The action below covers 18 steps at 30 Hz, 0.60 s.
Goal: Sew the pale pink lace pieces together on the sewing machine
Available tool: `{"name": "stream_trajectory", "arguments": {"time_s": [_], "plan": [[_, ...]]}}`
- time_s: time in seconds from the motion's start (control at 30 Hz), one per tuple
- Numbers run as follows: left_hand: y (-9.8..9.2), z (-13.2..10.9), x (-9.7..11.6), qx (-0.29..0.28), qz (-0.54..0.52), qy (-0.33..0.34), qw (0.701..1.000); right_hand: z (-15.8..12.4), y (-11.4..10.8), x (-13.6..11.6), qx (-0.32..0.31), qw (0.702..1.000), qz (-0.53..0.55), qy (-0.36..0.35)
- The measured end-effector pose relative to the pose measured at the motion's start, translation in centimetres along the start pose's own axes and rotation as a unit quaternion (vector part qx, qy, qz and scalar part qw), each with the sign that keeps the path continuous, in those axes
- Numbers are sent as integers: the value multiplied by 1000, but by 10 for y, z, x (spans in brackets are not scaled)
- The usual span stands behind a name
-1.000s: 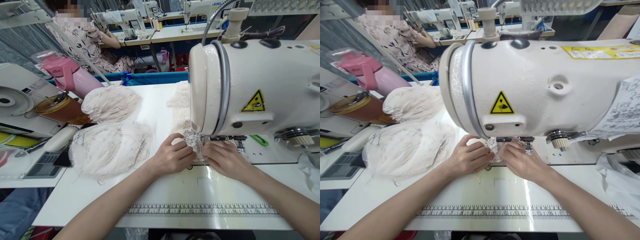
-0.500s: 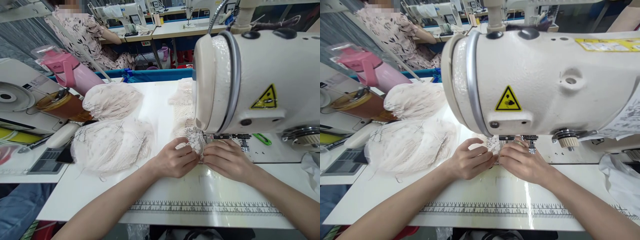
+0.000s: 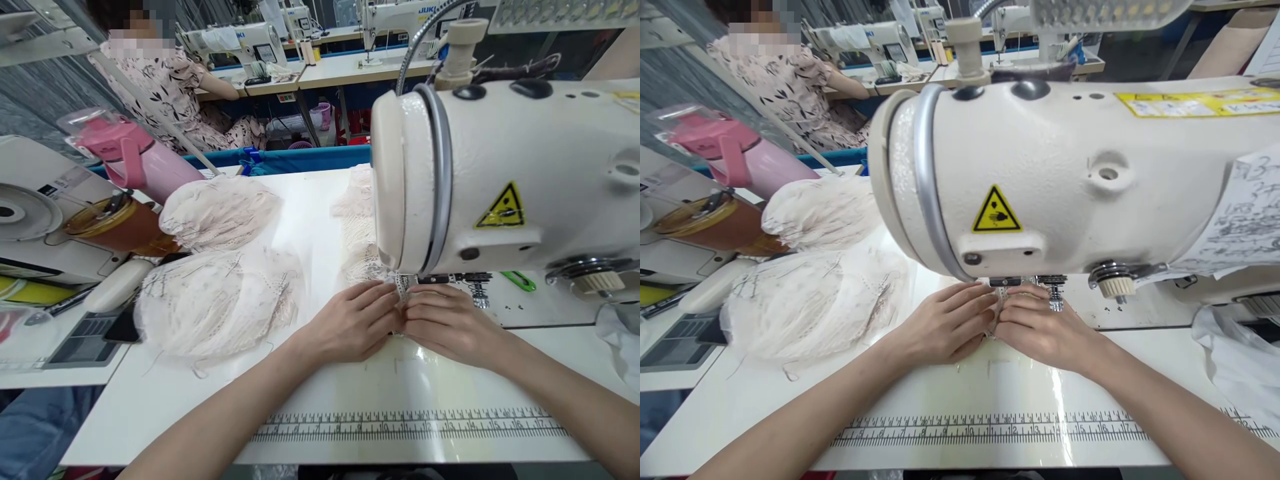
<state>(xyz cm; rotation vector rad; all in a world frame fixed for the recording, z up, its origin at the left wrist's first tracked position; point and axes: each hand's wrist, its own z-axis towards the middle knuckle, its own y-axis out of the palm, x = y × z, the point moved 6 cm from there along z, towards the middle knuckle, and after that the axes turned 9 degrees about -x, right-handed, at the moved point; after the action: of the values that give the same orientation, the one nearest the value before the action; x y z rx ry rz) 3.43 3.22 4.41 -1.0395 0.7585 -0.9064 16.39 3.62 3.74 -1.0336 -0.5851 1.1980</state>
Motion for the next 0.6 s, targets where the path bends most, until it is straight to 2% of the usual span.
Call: {"name": "stream_trajectory", "arguments": {"time_s": [0.07,0.17,0.6], "plan": [[9,-1,-7,-47,-32,-41,998,-2,4,3,-10,1000,-2,5],[18,-3,-12,-87,-45,-78,992,-5,11,5,-33,999,4,8],[21,-5,-15,-149,-31,-85,985,-9,17,3,-59,998,-29,11]]}}
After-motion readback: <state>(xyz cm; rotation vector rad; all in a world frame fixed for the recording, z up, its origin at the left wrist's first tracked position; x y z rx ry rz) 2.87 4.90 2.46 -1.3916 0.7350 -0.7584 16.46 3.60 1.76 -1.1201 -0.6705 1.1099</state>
